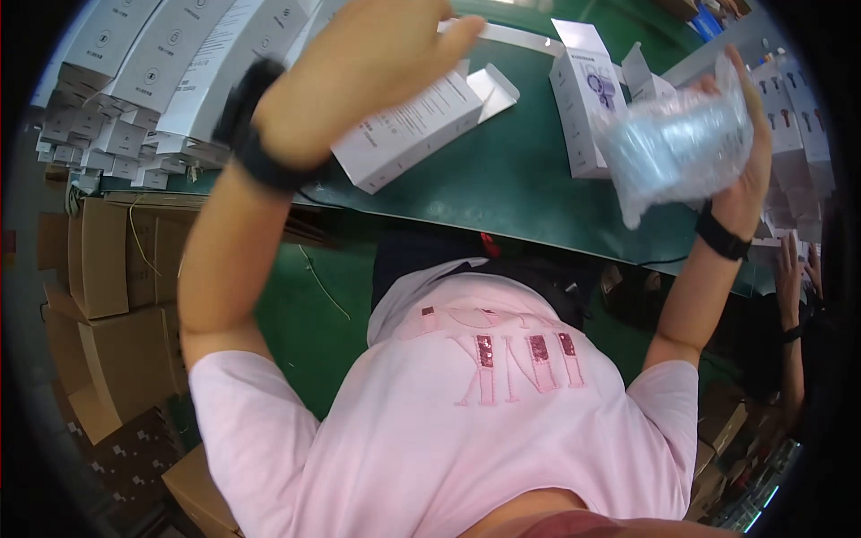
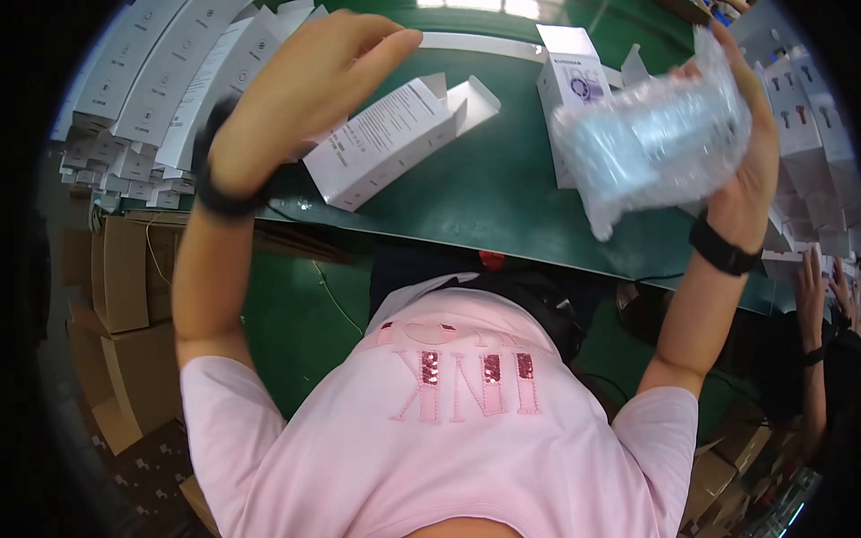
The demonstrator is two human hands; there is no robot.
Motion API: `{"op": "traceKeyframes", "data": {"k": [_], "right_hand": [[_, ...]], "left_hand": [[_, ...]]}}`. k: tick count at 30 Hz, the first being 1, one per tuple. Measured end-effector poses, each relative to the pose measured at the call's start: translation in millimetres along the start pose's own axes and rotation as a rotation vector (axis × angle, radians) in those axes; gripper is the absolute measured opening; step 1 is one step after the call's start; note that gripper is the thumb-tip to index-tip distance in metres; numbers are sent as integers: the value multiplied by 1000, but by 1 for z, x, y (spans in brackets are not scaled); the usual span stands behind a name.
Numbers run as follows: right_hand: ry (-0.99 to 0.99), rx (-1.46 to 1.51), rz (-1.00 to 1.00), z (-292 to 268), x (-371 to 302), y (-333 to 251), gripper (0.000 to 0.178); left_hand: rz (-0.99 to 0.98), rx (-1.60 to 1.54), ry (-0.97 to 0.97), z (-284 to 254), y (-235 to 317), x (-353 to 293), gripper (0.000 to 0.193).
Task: Packing small electronic items wrapped in bubble wrap into cardboard boxes and stacking them on an assembly line.
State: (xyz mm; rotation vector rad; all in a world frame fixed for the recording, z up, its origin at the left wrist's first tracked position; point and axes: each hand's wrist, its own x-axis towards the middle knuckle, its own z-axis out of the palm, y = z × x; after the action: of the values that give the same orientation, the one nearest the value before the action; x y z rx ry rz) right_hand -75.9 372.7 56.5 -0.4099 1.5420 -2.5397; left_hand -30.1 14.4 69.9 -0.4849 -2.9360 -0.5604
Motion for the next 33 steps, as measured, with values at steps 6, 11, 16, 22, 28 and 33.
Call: {"op": "traceKeyframes", "data": {"k": [6,11,16,22,28,33], "right_hand": [[-164,417,84,17,5,17,31],[-106,643,-34,-7,-36,6,22],[16,664,-250,-40,-65,-5,18],[-29,690,-254,-37,-76,1,23],[-85,638,-319,-35,-71,15,27],[87,474,-312,-48,-50,0,33]], "left_hand": [[-281,3,-576,58,-28,62,43],[-486,-479,-462,78,-46,52,35],[-454,-814,-332,48,-9,51,31],[496,1048,109,71,59,74,33],[610,1115,139,79,57,91,32],[510,713,291,29,43,89,29]]}}
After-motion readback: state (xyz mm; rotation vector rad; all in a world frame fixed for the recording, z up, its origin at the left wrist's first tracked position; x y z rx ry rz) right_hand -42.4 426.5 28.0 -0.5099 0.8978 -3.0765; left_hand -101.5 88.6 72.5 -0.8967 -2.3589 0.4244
